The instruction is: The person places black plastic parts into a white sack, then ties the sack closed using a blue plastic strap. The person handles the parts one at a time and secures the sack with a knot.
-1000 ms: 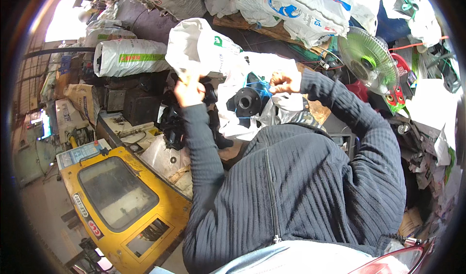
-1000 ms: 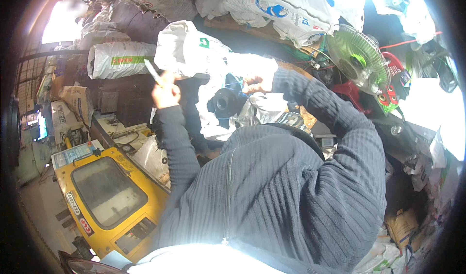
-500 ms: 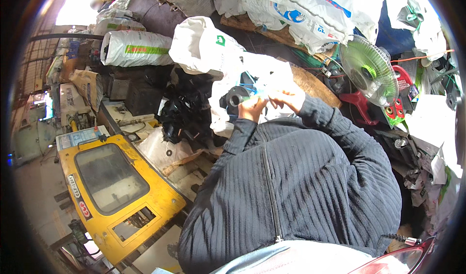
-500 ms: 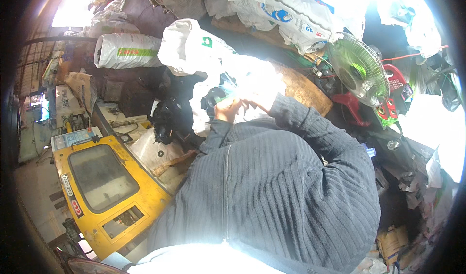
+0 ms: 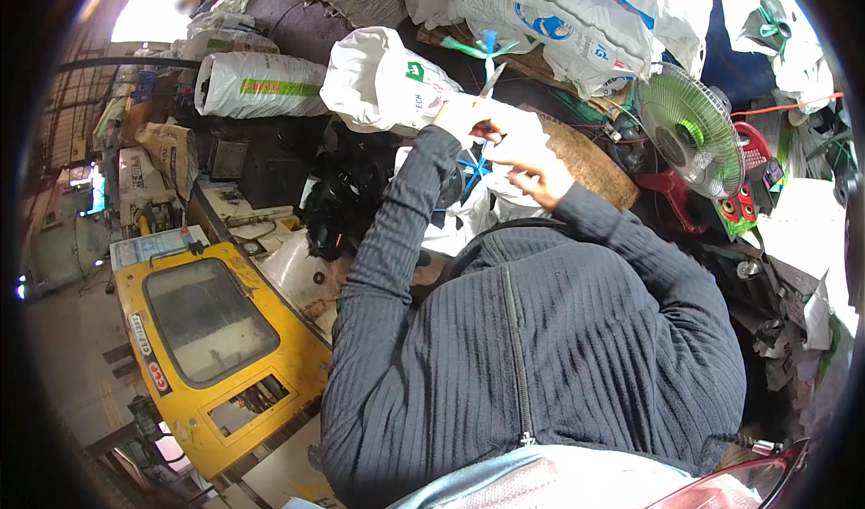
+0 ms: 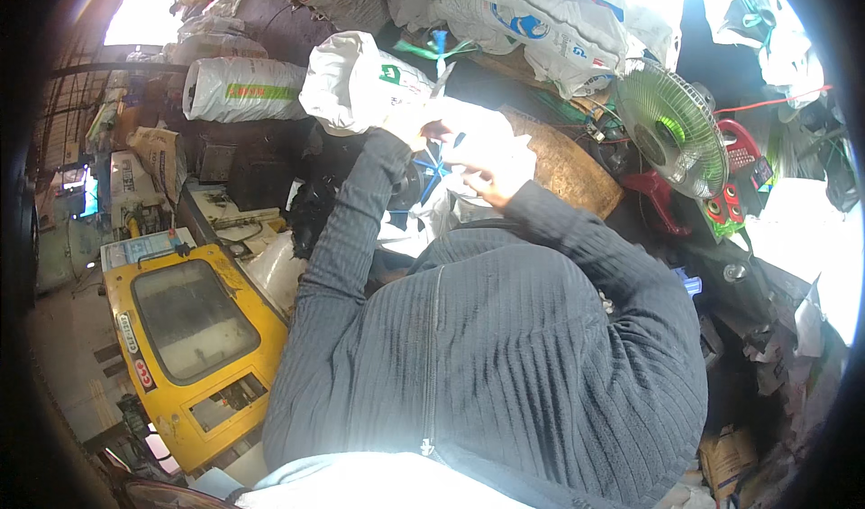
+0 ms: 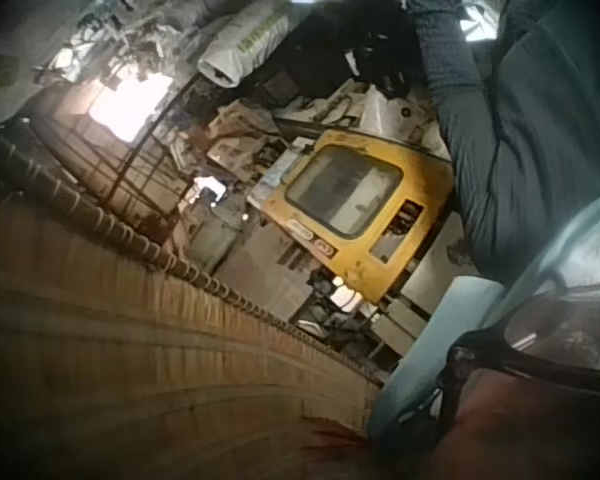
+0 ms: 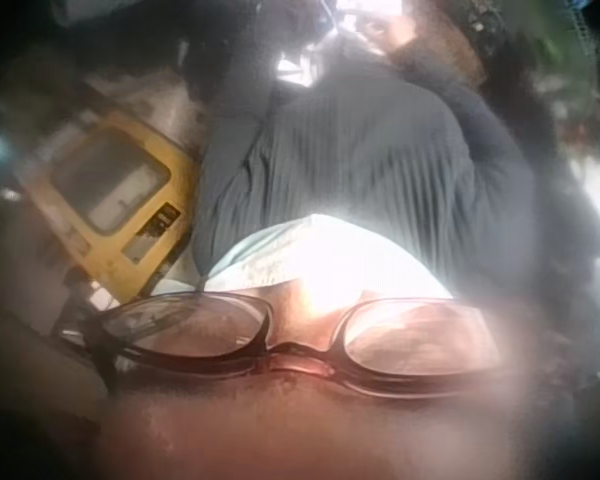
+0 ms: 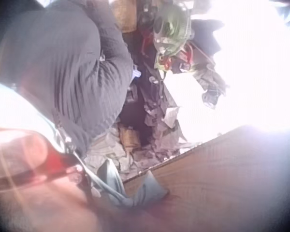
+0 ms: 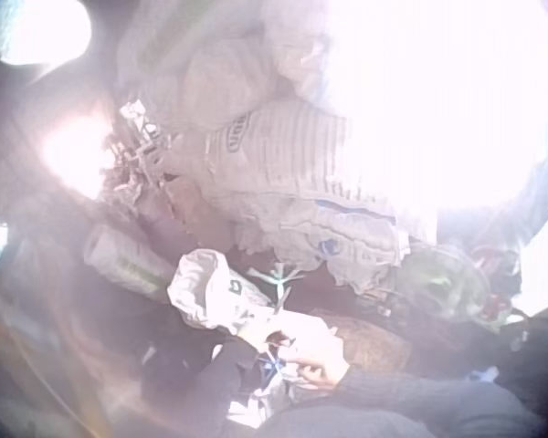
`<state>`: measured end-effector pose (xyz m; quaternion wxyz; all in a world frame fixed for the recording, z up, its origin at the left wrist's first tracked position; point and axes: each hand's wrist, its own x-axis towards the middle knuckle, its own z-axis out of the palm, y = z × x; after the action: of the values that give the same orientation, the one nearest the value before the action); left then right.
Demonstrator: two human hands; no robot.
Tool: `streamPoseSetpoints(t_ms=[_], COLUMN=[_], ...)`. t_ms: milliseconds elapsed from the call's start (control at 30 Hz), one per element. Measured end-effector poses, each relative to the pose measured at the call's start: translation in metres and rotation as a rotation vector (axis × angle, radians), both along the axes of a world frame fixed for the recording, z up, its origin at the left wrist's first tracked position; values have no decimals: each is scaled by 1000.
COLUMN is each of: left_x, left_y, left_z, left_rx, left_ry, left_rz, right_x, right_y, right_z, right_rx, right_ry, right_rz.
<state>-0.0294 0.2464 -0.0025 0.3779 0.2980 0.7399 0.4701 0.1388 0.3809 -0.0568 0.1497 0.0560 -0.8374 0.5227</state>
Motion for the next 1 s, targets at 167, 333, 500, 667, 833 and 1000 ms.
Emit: streamPoseSetpoints(t_ms=[167,333,500,667,833,1000], left_x=[-35,-51,-24,-13,-8,-20], left_y=[13,-71,-106,-82,-95,-82], left_z=[-38,-81,-100,-72,-64,-44], left_rx=[29,-75,-102,-583,-373,-443], left_ry=[-619,-370,3,589,574,535], left_rz=[424,500,598,487,436,221], right_x=[-62,-99,-112,-114,-113,-116], right_y=[-44,-58,-58,-53,-50,-47], right_z=[-35,-86,-95,-108,-89,-87], right_rx=[424,393,225,-102,62,89], right_ry=[-482,-415,-343,-480,-427,-495], right_rz=[109,119,143,66,79,111])
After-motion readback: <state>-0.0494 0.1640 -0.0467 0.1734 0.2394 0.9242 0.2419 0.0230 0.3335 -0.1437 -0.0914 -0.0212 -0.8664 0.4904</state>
